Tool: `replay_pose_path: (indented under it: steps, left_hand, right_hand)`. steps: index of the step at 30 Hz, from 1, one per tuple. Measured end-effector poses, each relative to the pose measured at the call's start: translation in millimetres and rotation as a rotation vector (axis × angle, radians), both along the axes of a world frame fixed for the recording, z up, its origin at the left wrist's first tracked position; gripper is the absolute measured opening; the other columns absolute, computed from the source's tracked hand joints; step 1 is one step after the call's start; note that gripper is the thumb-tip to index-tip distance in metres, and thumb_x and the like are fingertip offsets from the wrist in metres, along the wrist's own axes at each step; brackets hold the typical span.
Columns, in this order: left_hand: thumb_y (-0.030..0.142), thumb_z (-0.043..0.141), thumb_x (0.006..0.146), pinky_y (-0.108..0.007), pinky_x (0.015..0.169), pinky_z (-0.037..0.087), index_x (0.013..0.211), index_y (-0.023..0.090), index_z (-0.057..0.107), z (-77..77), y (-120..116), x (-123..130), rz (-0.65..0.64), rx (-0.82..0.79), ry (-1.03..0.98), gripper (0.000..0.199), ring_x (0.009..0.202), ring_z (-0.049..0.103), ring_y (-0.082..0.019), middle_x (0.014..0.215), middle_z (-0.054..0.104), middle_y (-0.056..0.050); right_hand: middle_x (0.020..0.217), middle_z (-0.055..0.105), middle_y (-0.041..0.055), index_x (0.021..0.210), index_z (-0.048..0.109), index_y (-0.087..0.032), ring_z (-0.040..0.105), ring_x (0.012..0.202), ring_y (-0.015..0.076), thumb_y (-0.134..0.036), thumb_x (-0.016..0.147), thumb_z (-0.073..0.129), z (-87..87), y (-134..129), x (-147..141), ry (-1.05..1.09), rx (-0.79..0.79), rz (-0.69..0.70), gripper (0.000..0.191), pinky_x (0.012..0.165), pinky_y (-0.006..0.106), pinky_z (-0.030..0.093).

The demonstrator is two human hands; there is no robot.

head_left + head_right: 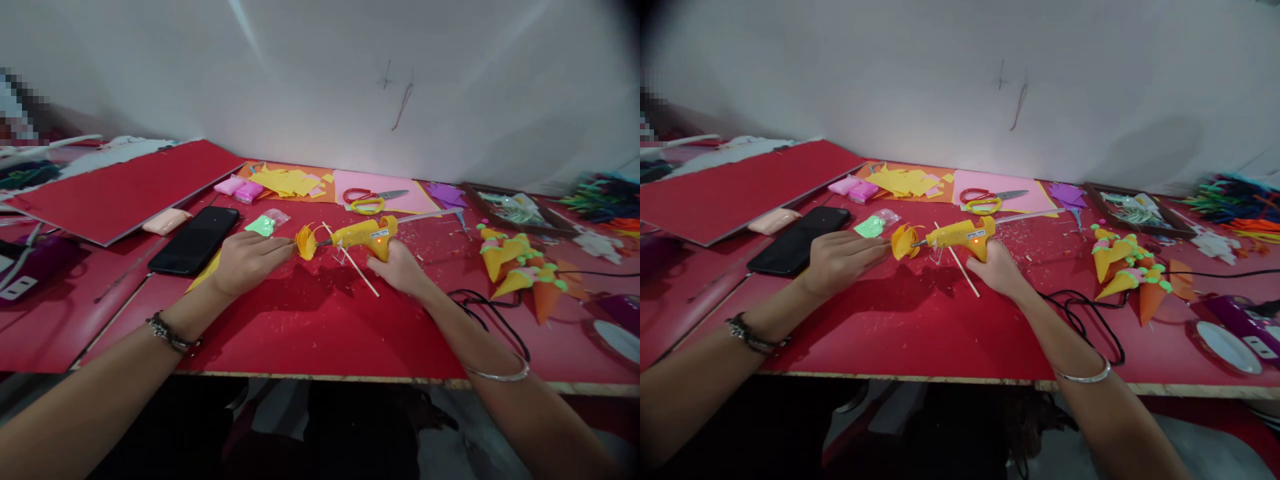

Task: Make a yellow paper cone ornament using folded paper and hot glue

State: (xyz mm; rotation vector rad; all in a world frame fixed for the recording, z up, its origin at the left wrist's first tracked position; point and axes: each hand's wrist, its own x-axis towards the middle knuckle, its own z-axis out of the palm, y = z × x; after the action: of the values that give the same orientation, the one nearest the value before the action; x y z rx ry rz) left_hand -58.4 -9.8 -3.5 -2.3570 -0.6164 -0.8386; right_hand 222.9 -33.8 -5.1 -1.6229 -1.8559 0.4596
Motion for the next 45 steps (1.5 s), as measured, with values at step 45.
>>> replay_pose_path:
  steps: [45]
  left_hand:
    - [0.023, 0.048, 0.083, -0.023, 0.056, 0.042, 0.085, 0.021, 0.061, 3.3, -1.1, 2.8, 0.021, -0.005, -0.001, 0.014, 0.064, 0.062, -0.011, 0.082, 0.069, -0.001]
  right_hand:
    - [0.061, 0.049, -0.0009, 0.072, 0.049, -0.016, 0.042, 0.052, 0.0111, -0.026, 0.062, 0.051, 5.8, -8.3, -7.3, 0.046, -0.035, 0.047, 0.014, 0.047, 0.023, 0.031]
